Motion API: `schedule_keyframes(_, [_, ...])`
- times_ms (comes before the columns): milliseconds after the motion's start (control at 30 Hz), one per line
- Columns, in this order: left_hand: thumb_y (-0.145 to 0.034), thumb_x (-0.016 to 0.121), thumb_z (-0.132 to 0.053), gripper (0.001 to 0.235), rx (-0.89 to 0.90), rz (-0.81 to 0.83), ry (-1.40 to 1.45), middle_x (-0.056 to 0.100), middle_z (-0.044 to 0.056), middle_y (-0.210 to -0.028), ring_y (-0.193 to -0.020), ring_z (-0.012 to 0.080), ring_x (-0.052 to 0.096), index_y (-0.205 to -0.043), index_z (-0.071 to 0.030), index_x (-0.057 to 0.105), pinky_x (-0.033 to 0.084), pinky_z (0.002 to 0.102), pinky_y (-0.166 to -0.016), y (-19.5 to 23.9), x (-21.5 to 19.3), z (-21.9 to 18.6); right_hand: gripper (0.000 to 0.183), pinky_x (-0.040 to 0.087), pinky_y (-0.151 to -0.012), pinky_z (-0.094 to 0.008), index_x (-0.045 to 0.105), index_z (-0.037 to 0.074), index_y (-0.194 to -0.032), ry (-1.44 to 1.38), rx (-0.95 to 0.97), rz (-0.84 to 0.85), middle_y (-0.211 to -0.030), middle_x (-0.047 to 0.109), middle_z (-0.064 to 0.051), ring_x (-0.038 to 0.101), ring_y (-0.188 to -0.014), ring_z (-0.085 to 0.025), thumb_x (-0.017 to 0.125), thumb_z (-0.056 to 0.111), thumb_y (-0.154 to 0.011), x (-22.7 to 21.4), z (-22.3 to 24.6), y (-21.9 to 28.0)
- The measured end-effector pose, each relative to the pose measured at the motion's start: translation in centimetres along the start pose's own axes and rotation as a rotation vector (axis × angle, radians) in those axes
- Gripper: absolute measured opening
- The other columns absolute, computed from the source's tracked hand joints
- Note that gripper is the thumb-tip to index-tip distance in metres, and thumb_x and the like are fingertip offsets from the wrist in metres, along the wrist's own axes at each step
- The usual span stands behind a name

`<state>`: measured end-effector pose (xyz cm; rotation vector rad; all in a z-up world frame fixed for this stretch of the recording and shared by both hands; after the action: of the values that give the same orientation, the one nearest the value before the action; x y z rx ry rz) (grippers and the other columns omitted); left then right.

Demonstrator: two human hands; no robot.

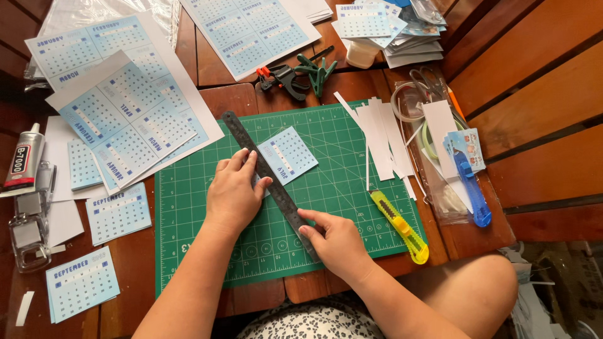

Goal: The person uses a metal ruler and a yellow utility knife to cut printed calendar sheets on a green cutting mat. They measure and trim the sheets into smaller sections, then fold and separate them. The person continues cutting additional sheets and discards the offcuts.

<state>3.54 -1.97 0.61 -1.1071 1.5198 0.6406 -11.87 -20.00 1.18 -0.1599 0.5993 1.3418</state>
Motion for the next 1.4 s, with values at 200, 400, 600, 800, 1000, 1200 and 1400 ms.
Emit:
schedule_keyframes(200, [-0.093, 0.063, -0.054, 0.065, -0.012, 0.023, -0.013, 0.057, 0.003, -0.145, -0.125, 0.0265, 0.056, -0.146, -0.016, 0.06, 0.055, 0.04, -0.102, -0.11, -0.02, -0.02, 0.032, 0.054, -0.055, -0.028, 0.082, 0.025, -0.119, -0.038, -0.016, 0.016, -0.061, 0.072, -0.007, 0.065, -0.06, -0.014, 0.076, 0.02, -0.088, -0.27, 0.43, 0.07])
schedule_keyframes(400, [-0.093, 0.063, -0.053, 0.065, -0.023, 0.039, -0.016, 0.057, 0.004, -0.146, -0.126, 0.0273, 0.055, -0.146, -0.016, 0.06, 0.053, 0.04, -0.104, -0.19, -0.05, -0.21, 0.032, 0.054, -0.054, -0.028, 0.082, 0.025, -0.119, -0.029, -0.023, 0.015, -0.06, 0.071, -0.006, 0.065, -0.06, -0.014, 0.075, 0.019, -0.088, -0.37, 0.55, 0.02])
schedule_keyframes(600, [-0.092, 0.065, -0.052, 0.065, -0.02, 0.045, -0.023, 0.057, 0.005, -0.146, -0.126, 0.0281, 0.056, -0.146, -0.015, 0.061, 0.053, 0.04, -0.104, -0.41, -0.07, -0.22, 0.033, 0.054, -0.053, -0.03, 0.081, 0.026, -0.12, -0.031, -0.018, 0.025, -0.056, 0.067, -0.005, 0.062, -0.057, -0.013, 0.075, 0.02, -0.088, -0.43, 0.8, 0.03])
schedule_keyframes(800, [-0.092, 0.066, -0.051, 0.066, -0.033, 0.069, -0.023, 0.057, 0.006, -0.146, -0.127, 0.0285, 0.055, -0.146, -0.013, 0.06, 0.052, 0.04, -0.105, -0.39, -0.23, -0.49, 0.034, 0.054, -0.054, -0.03, 0.081, 0.028, -0.12, -0.03, -0.01, 0.035, -0.056, 0.066, -0.004, 0.061, -0.057, -0.013, 0.075, 0.02, -0.088, -0.39, 0.56, -0.12])
schedule_keyframes(1000, [-0.091, 0.067, -0.051, 0.065, -0.034, 0.051, -0.026, 0.058, 0.004, -0.144, -0.125, 0.0272, 0.056, -0.144, -0.014, 0.062, 0.055, 0.041, -0.101, -0.46, 0.13, -0.16, 0.035, 0.057, -0.058, -0.029, 0.081, 0.027, -0.12, -0.041, 0.0, 0.048, -0.068, 0.076, -0.008, 0.07, -0.062, -0.016, 0.076, 0.018, -0.087, -0.3, 0.47, 0.15])
schedule_keyframes(1200, [-0.09, 0.068, -0.052, 0.065, -0.026, 0.027, -0.028, 0.059, 0.004, -0.143, -0.124, 0.0277, 0.057, -0.143, -0.015, 0.063, 0.056, 0.041, -0.1, -0.35, -0.08, -0.21, 0.033, 0.056, -0.058, -0.031, 0.081, 0.024, -0.119, -0.028, 0.005, 0.044, -0.067, 0.075, -0.008, 0.069, -0.062, -0.017, 0.077, 0.018, -0.086, -0.49, 1.02, 0.01])
schedule_keyframes(1400, [-0.091, 0.068, -0.052, 0.065, -0.025, 0.017, -0.019, 0.06, 0.005, -0.143, -0.124, 0.0281, 0.058, -0.144, -0.015, 0.062, 0.055, 0.042, -0.101, -0.3, -0.09, -0.23, 0.033, 0.055, -0.057, -0.029, 0.081, 0.026, -0.119, -0.024, 0.033, 0.059, -0.061, 0.068, -0.004, 0.064, -0.06, -0.013, 0.077, 0.02, -0.087, -0.41, 0.71, -0.18])
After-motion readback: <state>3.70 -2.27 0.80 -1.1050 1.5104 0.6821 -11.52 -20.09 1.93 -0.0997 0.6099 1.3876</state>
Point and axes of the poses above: each hand's wrist, its own y-axis away from the middle knuckle, its own x-axis out of the palm, z = x × y, the point moved 4 cm from there along -y, towards the middle knuckle
